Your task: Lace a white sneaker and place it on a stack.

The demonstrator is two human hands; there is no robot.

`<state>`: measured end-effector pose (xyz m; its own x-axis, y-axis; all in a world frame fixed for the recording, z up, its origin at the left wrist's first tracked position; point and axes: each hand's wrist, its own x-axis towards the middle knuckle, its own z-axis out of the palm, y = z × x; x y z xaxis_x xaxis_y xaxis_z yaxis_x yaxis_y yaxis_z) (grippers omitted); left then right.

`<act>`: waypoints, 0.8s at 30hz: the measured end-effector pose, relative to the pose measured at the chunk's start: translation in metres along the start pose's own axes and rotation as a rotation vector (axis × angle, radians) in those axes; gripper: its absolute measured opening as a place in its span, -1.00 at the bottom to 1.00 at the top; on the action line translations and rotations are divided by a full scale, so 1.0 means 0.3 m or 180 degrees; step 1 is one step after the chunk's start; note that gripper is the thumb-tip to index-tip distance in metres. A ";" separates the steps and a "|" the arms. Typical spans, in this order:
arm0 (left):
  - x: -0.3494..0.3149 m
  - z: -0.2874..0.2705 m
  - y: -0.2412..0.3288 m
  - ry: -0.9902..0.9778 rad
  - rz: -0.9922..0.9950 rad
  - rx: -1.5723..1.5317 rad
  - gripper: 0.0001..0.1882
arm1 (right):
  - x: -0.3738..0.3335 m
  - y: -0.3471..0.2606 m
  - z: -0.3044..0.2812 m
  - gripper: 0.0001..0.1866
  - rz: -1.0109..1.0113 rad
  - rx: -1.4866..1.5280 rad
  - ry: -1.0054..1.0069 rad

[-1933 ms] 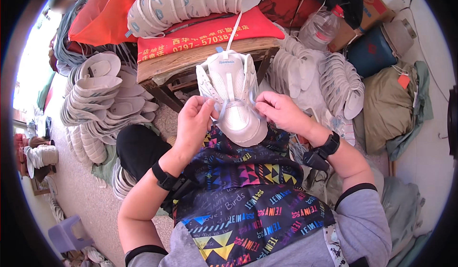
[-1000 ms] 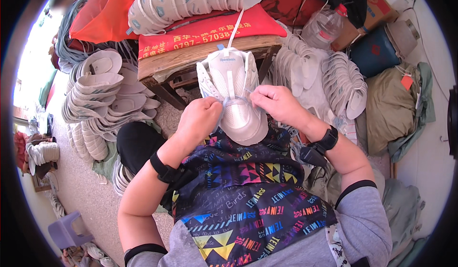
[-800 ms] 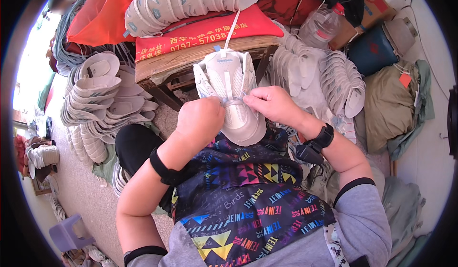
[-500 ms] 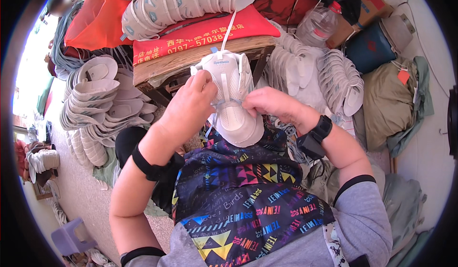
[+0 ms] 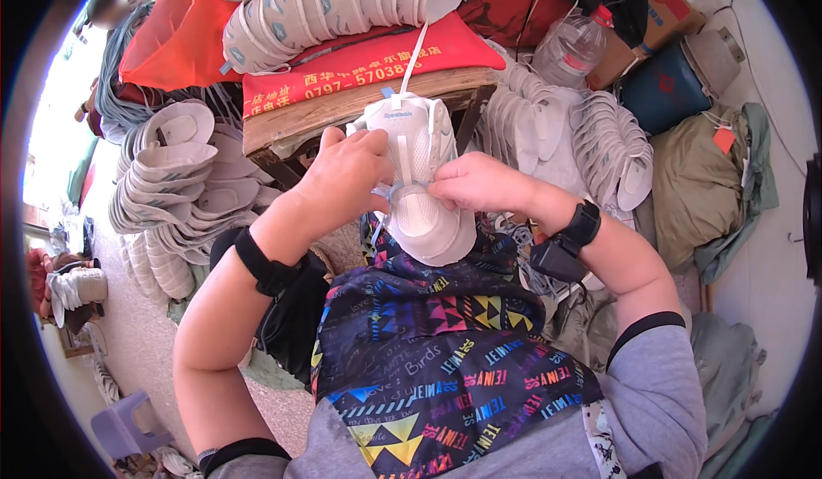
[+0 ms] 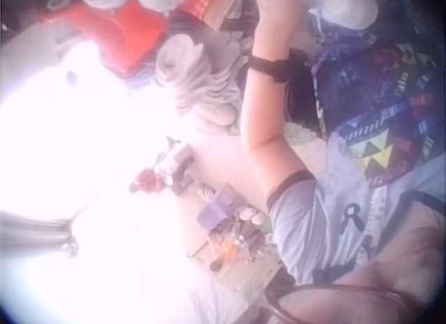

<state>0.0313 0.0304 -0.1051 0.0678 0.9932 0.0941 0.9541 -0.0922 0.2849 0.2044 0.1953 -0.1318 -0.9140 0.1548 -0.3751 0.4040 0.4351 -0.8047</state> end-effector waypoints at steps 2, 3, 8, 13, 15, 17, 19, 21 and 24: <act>-0.001 0.022 0.009 0.0154 0.0009 0.0079 -0.66 | 0.008 -0.010 -0.008 -0.69 0.0109 0.0035 -0.0075; -0.004 0.033 0.015 0.0298 -0.0059 0.0147 -0.65 | 0.011 -0.015 -0.009 -0.69 0.0228 0.0071 -0.0152; -0.017 0.052 0.045 0.0370 -0.0428 0.0400 -0.62 | 0.009 -0.006 -0.025 -0.69 0.0562 0.1340 -0.0478; -0.026 0.067 0.037 0.0517 -0.0553 0.0356 -0.64 | -0.003 -0.050 0.004 -0.68 0.0457 0.0848 -0.0235; -0.025 0.067 0.033 0.0501 -0.0535 0.0366 -0.64 | -0.001 -0.048 0.014 -0.66 0.0341 0.0782 -0.0084; -0.017 0.064 0.032 0.0497 -0.0507 0.0377 -0.64 | 0.021 -0.005 -0.005 -0.66 0.0523 0.1183 -0.0174; -0.016 0.065 0.023 0.0508 -0.0418 0.0288 -0.66 | 0.026 -0.015 -0.008 -0.66 0.0700 0.1581 -0.0312; -0.013 0.066 0.015 0.0506 -0.0391 0.0264 -0.67 | 0.001 -0.042 0.000 -0.65 0.0552 0.1192 -0.0151; -0.010 0.061 0.010 0.0447 -0.0388 0.0214 -0.70 | -0.003 -0.056 0.003 -0.71 0.0381 0.0406 -0.0092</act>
<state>0.0392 0.0283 -0.1219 -0.0863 0.9767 0.1963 0.9704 0.0378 0.2385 0.1986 0.1870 -0.1183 -0.8584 0.1725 -0.4832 0.5130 0.2988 -0.8047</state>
